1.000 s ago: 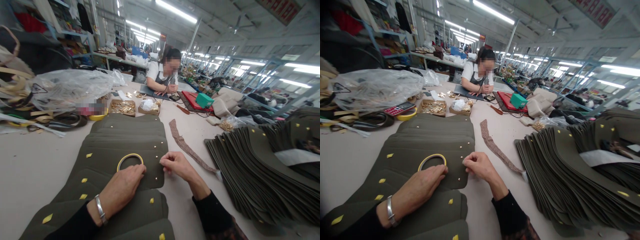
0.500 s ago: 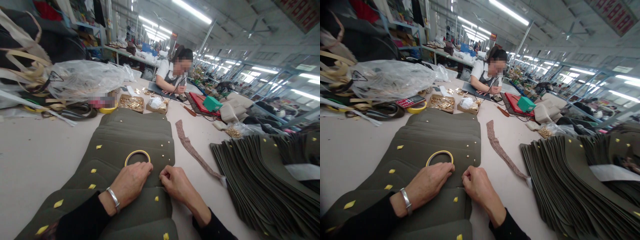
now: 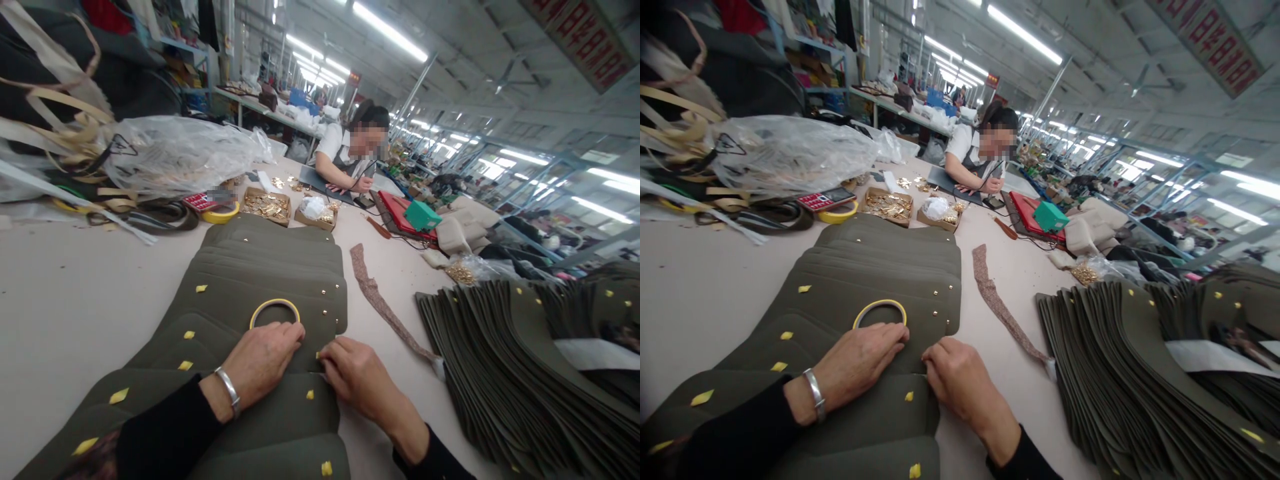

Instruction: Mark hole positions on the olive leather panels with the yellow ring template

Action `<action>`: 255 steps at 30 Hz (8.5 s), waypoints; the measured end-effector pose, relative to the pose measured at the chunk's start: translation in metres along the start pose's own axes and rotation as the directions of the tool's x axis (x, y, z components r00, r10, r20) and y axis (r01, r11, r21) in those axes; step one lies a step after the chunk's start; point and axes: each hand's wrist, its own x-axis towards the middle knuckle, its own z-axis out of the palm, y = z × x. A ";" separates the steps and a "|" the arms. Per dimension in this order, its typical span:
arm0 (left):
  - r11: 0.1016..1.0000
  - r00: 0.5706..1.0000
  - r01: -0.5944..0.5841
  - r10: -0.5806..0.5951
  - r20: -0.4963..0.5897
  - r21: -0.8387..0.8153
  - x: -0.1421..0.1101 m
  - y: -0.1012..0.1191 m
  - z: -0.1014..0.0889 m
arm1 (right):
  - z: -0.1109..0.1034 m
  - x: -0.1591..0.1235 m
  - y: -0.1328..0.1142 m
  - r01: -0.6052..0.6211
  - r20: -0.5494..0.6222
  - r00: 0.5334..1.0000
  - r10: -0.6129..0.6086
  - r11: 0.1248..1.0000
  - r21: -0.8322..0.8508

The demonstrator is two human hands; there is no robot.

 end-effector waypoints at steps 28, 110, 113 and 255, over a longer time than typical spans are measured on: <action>0.985 0.969 -0.158 0.141 -0.203 -0.071 0.016 0.020 -0.027 | -0.022 0.010 -0.008 0.089 -0.459 0.875 0.153 0.882 0.463; 0.972 0.966 -0.224 0.212 -0.145 -0.069 0.019 0.002 -0.017 | -0.015 0.017 -0.002 -0.130 -0.263 0.918 0.296 0.852 0.507; 0.964 0.944 -0.262 0.250 -0.216 -0.032 0.017 0.000 -0.011 | -0.010 0.022 -0.006 0.031 -0.355 0.924 0.139 0.901 0.433; 0.969 0.996 -0.076 0.086 -0.033 0.236 0.021 0.017 -0.006 | 0.021 0.018 0.018 -0.443 0.113 0.781 0.615 0.417 0.794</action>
